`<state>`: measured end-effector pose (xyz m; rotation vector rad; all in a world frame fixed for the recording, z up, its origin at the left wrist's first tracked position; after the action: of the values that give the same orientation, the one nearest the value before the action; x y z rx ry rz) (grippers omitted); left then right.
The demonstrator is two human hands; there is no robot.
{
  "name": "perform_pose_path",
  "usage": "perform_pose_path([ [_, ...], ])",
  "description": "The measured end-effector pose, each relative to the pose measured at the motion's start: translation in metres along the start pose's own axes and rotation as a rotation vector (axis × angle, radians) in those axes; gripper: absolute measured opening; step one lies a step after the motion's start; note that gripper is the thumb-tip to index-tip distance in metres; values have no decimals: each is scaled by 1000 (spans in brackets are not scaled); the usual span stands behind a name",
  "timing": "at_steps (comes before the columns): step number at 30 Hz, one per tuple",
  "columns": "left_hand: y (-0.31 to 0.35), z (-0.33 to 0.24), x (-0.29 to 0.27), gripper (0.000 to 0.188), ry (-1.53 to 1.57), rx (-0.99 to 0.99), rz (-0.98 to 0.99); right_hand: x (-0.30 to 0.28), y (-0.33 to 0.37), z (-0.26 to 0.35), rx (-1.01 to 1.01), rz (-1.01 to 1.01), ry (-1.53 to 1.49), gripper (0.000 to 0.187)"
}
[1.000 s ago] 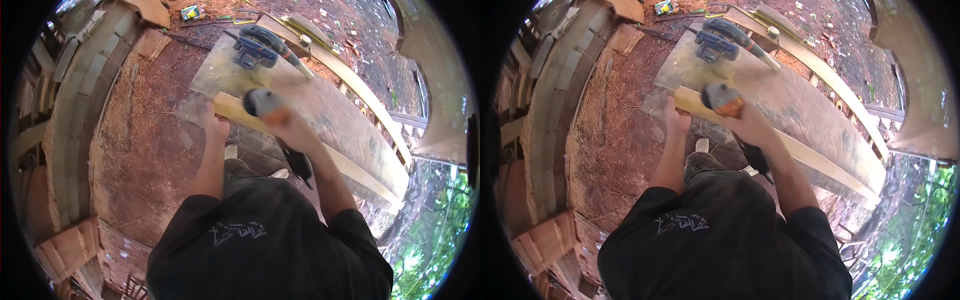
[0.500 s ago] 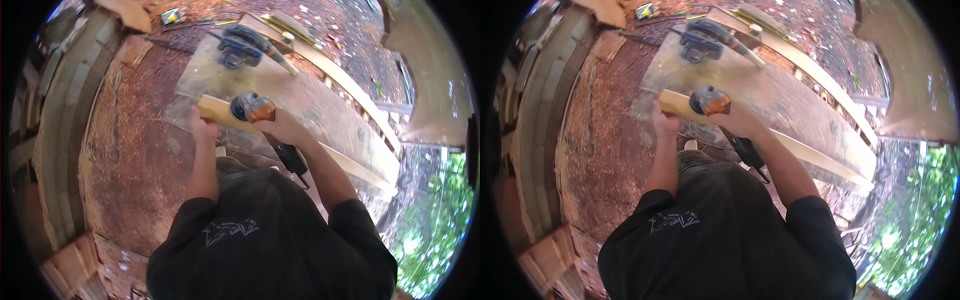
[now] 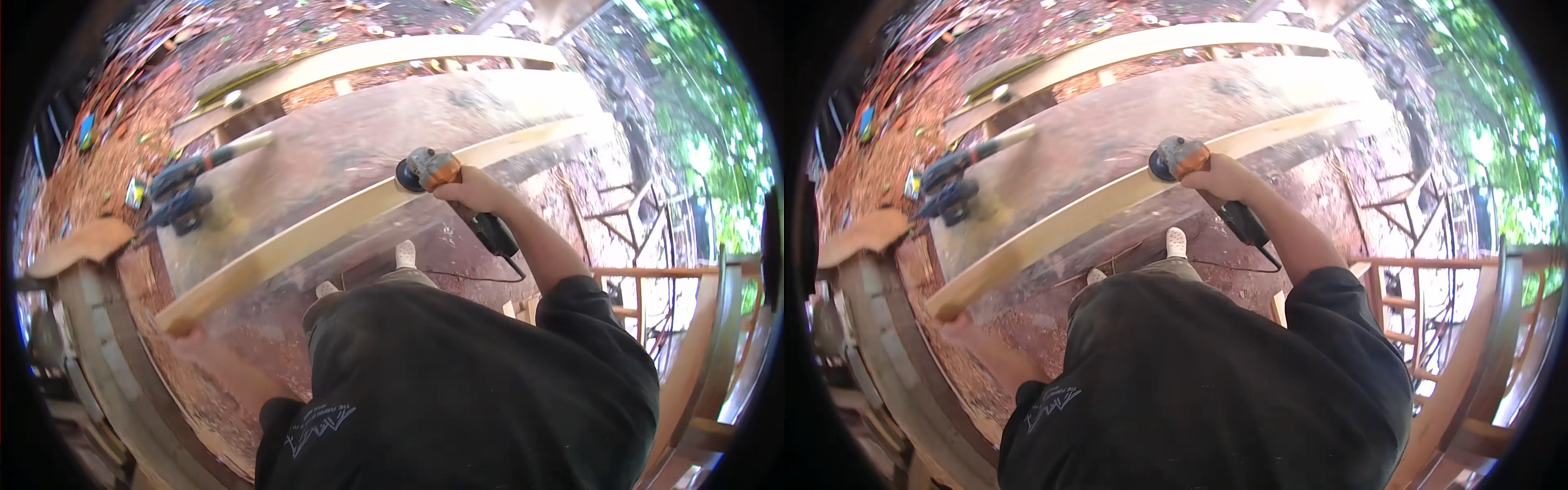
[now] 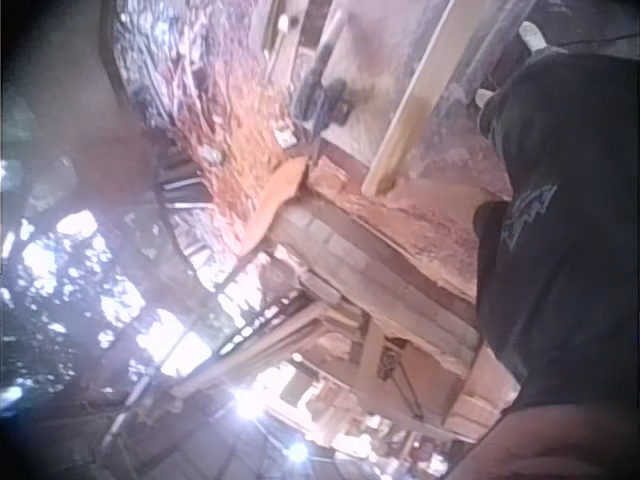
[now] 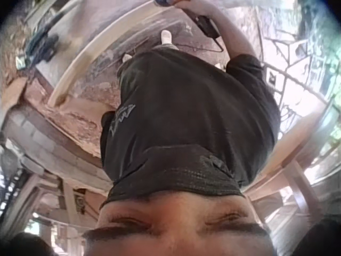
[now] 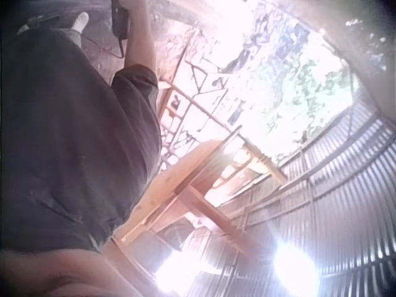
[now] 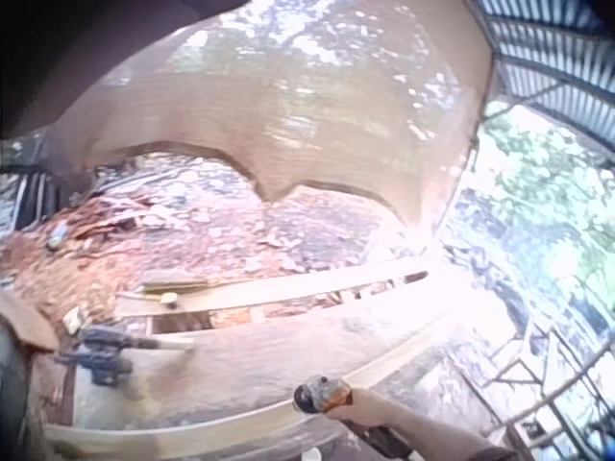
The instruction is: The person uses an angle grinder with a sanding disc to smooth the surface and edges of a wooden board. They lift the board to reposition it before continuing to sand.
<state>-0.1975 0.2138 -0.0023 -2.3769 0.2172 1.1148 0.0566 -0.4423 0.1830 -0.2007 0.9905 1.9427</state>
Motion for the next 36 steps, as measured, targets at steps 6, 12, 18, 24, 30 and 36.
perform_pose_path([
  [6,-33,3,-68,34,475,-364,-38,-105,8,-119,68,-107,-180,36],
  [12,-93,55,-130,37,1250,-772,-346,-206,20,-195,114,-205,-484,16],
  [18,-117,69,-213,38,1126,-784,-473,-306,31,-217,172,-328,-420,28],
  [24,-111,16,-274,32,937,-636,-433,-405,27,-305,121,-442,-474,25],
  [30,-55,-10,-239,25,639,-538,-96,-351,37,-302,-167,-979,-867,17],
  [36,57,-20,-84,19,420,-451,624,-197,67,-309,-161,-869,-1294,30],
])
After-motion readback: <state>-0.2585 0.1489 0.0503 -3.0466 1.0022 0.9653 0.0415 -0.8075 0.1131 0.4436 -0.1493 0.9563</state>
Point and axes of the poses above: each hand's wrist, its own y-axis away from the middle knuckle, its own x-axis out of the palm, z = x × y, the point moved 1 cm from there along -y, towards the middle knuckle, and after that the axes turned 6 degrees about z, right-handed, at the moved point
